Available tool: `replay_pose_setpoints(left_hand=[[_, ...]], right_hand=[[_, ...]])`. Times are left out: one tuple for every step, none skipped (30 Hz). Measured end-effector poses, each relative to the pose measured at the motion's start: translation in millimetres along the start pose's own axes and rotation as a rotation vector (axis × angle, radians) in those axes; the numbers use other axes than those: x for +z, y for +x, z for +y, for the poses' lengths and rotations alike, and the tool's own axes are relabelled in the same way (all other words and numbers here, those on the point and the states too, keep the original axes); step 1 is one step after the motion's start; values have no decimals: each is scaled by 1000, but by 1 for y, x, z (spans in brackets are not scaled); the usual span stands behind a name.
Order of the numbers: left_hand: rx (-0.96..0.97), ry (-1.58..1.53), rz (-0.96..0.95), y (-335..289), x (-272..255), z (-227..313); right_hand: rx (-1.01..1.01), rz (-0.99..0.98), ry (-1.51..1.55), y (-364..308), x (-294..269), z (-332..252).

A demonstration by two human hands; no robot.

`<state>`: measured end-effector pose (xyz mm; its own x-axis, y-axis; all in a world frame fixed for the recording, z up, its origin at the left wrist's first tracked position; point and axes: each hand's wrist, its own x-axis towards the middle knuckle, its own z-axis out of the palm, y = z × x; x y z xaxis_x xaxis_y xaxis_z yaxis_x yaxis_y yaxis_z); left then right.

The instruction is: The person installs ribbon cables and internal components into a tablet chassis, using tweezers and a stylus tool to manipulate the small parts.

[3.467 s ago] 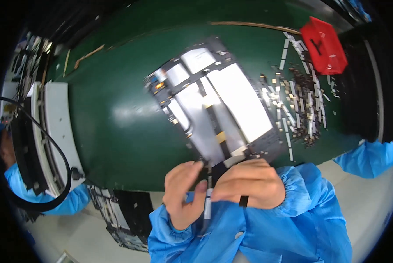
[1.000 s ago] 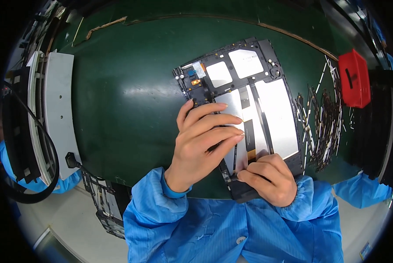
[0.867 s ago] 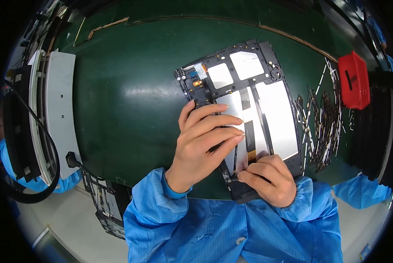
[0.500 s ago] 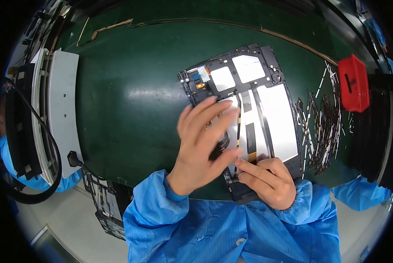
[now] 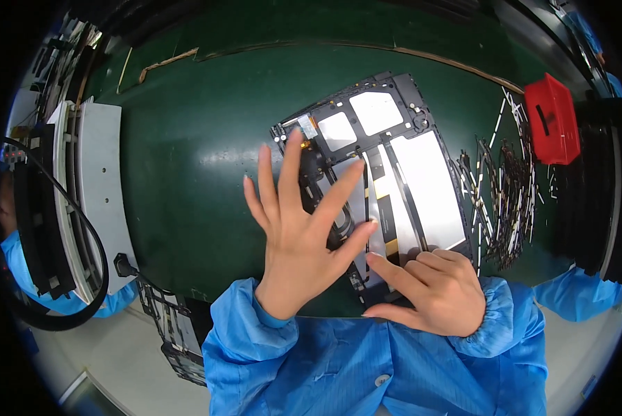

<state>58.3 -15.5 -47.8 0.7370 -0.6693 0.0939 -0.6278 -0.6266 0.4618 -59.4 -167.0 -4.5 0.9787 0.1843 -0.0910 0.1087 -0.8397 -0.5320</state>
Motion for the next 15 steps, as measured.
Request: replay_pose_setpoints(left_hand=[[-24, -79, 40, 1, 0, 1], [-30, -92, 49, 0, -1, 2], [-26, -89, 49, -1, 1, 5], [-107, -246, 83, -3, 6, 7], [-188, -403, 115, -5, 10, 8], [-193, -434, 95, -7, 12, 8], [-185, -433, 95, -7, 15, 8], [-161, -486, 150, -6, 19, 7], [-133, -540, 205, -3, 20, 7], [-59, -477, 226, -1, 22, 0], [-106, -747, 200, 2, 22, -6], [-90, -817, 251, 7, 21, -13], [-79, -885, 305, 12, 19, -18], [-141, -894, 301, 20, 14, -21], [-193, -912, 294, 34, 10, -20]], right_hand=[[-14, -49, -78, -1, 1, -1], [-13, -44, -77, -3, 3, -2], [-21, -81, -124, -6, 4, -5], [-28, -117, -172, -9, 4, -7], [-24, -111, -172, -13, 5, -9], [-27, -123, -182, -16, 7, -10], [-29, -134, -193, -19, 9, -10], [-24, -125, -195, -22, 11, -9], [-27, -111, -179, -25, 9, -10], [-41, -99, -158, -26, 8, -9], [-45, -89, -159, -28, 4, -8], [-27, -67, -112, -32, 0, -5], [-12, -47, -63, -39, -2, -1], [71, 26, -18, -48, -3, 5], [157, 83, 4, -59, -9, 13]])
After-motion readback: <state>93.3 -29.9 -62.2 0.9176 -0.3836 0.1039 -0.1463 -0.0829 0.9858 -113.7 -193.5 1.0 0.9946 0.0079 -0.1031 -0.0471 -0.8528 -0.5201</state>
